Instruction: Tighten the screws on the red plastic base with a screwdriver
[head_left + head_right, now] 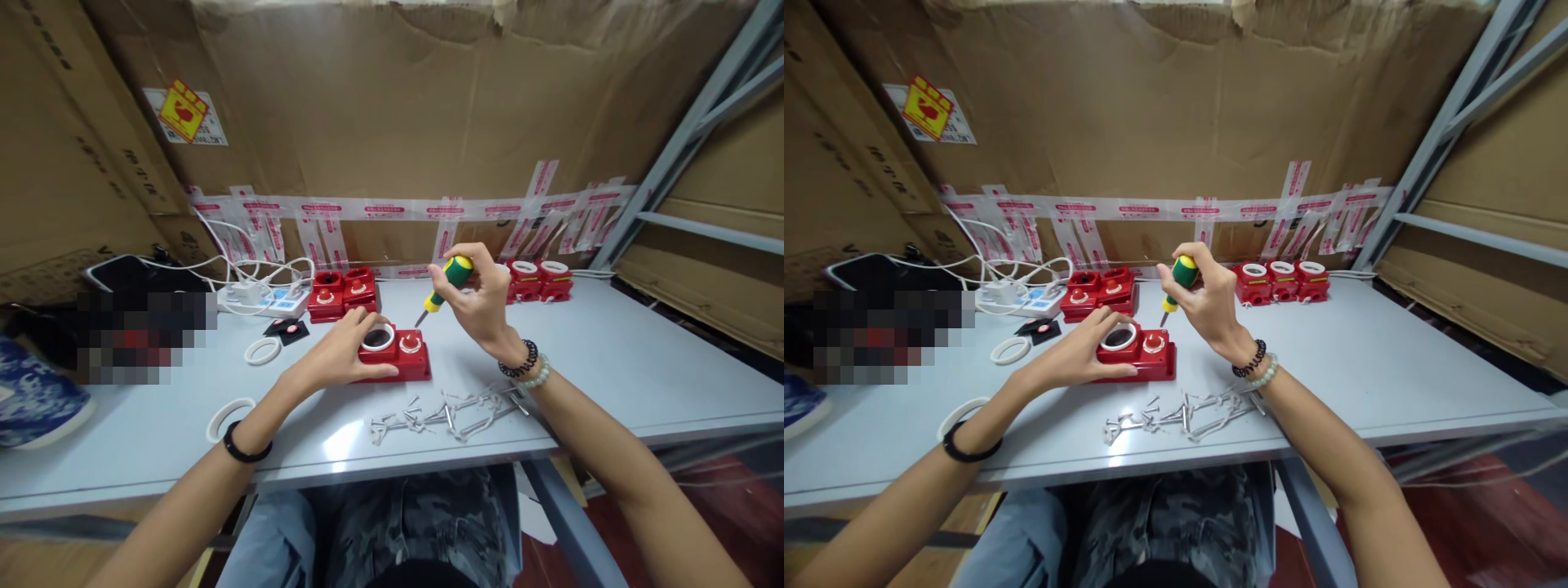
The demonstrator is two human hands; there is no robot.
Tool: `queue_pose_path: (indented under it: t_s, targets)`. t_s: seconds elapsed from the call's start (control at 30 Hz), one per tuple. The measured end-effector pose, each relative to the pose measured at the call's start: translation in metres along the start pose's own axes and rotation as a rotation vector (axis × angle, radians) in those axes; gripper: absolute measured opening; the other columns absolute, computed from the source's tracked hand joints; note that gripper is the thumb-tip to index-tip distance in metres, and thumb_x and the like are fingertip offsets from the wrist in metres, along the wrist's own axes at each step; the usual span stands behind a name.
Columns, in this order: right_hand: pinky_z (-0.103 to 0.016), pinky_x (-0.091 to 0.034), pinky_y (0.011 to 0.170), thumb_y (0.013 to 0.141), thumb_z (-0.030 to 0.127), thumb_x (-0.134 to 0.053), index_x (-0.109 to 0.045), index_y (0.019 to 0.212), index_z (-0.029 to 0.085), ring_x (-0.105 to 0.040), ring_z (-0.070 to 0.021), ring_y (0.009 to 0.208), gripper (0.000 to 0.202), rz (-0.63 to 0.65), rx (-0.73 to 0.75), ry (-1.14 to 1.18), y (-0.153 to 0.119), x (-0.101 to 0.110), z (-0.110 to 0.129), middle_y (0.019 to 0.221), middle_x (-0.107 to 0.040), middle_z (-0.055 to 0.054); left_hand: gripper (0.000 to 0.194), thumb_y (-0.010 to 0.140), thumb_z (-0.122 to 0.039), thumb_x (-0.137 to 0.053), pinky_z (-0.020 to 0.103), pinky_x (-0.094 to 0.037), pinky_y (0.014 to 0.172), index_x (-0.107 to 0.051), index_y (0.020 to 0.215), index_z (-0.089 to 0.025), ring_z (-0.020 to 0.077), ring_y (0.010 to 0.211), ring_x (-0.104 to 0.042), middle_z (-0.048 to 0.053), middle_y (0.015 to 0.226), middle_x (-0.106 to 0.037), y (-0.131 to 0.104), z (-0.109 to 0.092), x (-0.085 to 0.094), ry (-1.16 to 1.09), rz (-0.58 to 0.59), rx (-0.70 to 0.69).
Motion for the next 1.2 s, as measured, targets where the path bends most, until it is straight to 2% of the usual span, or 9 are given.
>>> queue_pose_path:
  t_s: [0.1, 0.23, 0.37, 0.53, 0.63, 0.93, 1.07, 1.2]
  targets:
    - [-0.023, -0.043, 0.05, 0.082, 0.035, -0.064, -0.053, 0.088, 0.023, -0.048, -0.009, 0.056, 0.018, -0.055, -0.01, 0.046, 0.0, 0.003, 0.005, 0.068, -0.049, 0.005, 0.066, 0.074, -0.068, -0.061, 0.042, -0.048, 0.089, -0.047, 0.121, -0.024, 0.0277, 0.105, -0.054, 0.008, 0.116, -0.048, -0.001, 0.0, 0.0, -0.062, 0.039, 0.036]
    - [-0.024, -0.044, 0.049, 0.081, 0.036, -0.064, -0.052, 0.085, 0.023, -0.05, -0.0092, 0.055, 0.018, -0.105, -0.119, 0.123, 0.006, 0.014, 0.002, 0.069, -0.05, 0.004, 0.064, 0.076, -0.068, -0.058, 0.041, -0.049, 0.085, -0.046, 0.123, -0.025, 0.0279, 0.103, -0.057, 0.008, 0.119, -0.049, -0.001, 0.002, -0.001, -0.042, 0.045, 0.075]
    - [-0.022, -0.046, 0.045, 0.076, 0.033, -0.066, -0.052, 0.078, 0.021, -0.051, -0.0087, 0.05, 0.019, 0.067, -0.289, 0.255, 0.005, 0.014, -0.013, 0.062, -0.049, 0.006, 0.062, 0.081, -0.067, -0.052, 0.047, -0.044, 0.092, -0.046, 0.124, -0.023, 0.0323, 0.113, -0.053, 0.011, 0.123, -0.053, 0.001, 0.005, -0.002, 0.031, -0.003, 0.102]
    - [-0.019, -0.042, 0.037, 0.071, 0.031, -0.07, -0.052, 0.079, 0.02, -0.049, -0.0086, 0.047, 0.022, 0.276, -0.412, 0.322, -0.016, -0.006, -0.018, 0.058, -0.049, 0.007, 0.063, 0.082, -0.063, -0.054, 0.046, -0.043, 0.095, -0.044, 0.129, -0.023, 0.0316, 0.114, -0.053, 0.012, 0.131, -0.054, 0.0, 0.006, -0.002, 0.009, 0.003, 0.072]
    - [-0.02, -0.042, 0.041, 0.073, 0.029, -0.068, -0.052, 0.079, 0.02, -0.049, -0.0083, 0.047, 0.02, 0.317, -0.391, 0.283, -0.024, -0.013, -0.013, 0.058, -0.049, 0.007, 0.064, 0.081, -0.062, -0.056, 0.045, -0.042, 0.095, -0.044, 0.13, -0.023, 0.0306, 0.113, -0.053, 0.011, 0.131, -0.054, 0.0, 0.007, -0.002, 0.002, 0.003, 0.065]
    - [-0.022, -0.041, 0.046, 0.077, 0.031, -0.064, -0.052, 0.08, 0.02, -0.047, -0.0089, 0.05, 0.017, 0.359, -0.346, 0.195, -0.026, -0.013, -0.009, 0.059, -0.048, 0.006, 0.066, 0.081, -0.063, -0.057, 0.045, -0.043, 0.094, -0.044, 0.13, -0.021, 0.0306, 0.112, -0.053, 0.012, 0.129, -0.055, 0.001, 0.007, -0.002, -0.015, 0.016, 0.075]
    - [-0.02, -0.041, 0.042, 0.075, 0.029, -0.067, -0.052, 0.081, 0.021, -0.048, -0.0085, 0.048, 0.019, 0.292, -0.351, 0.288, -0.02, -0.007, -0.005, 0.059, -0.048, 0.007, 0.066, 0.081, -0.063, -0.057, 0.046, -0.043, 0.095, -0.044, 0.13, -0.021, 0.0304, 0.112, -0.052, 0.011, 0.129, -0.055, 0.0, 0.007, -0.002, -0.013, 0.02, 0.071]
    - [-0.02, -0.042, 0.045, 0.075, 0.028, -0.069, -0.055, 0.078, 0.021, -0.049, -0.0078, 0.051, 0.016, 0.047, -0.238, 0.261, -0.003, 0.012, 0.002, 0.062, -0.05, 0.007, 0.066, 0.08, -0.064, -0.058, 0.043, -0.043, 0.095, -0.044, 0.129, -0.022, 0.0289, 0.112, -0.052, 0.009, 0.128, -0.056, -0.001, 0.005, -0.001, -0.024, 0.032, 0.045]
Point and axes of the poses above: each hand's wrist, its own y-axis towards the middle knuckle, its own x-axis out of the back of the hand, z = x × y, the point moved 3 cm from there along y, towards the middle knuckle
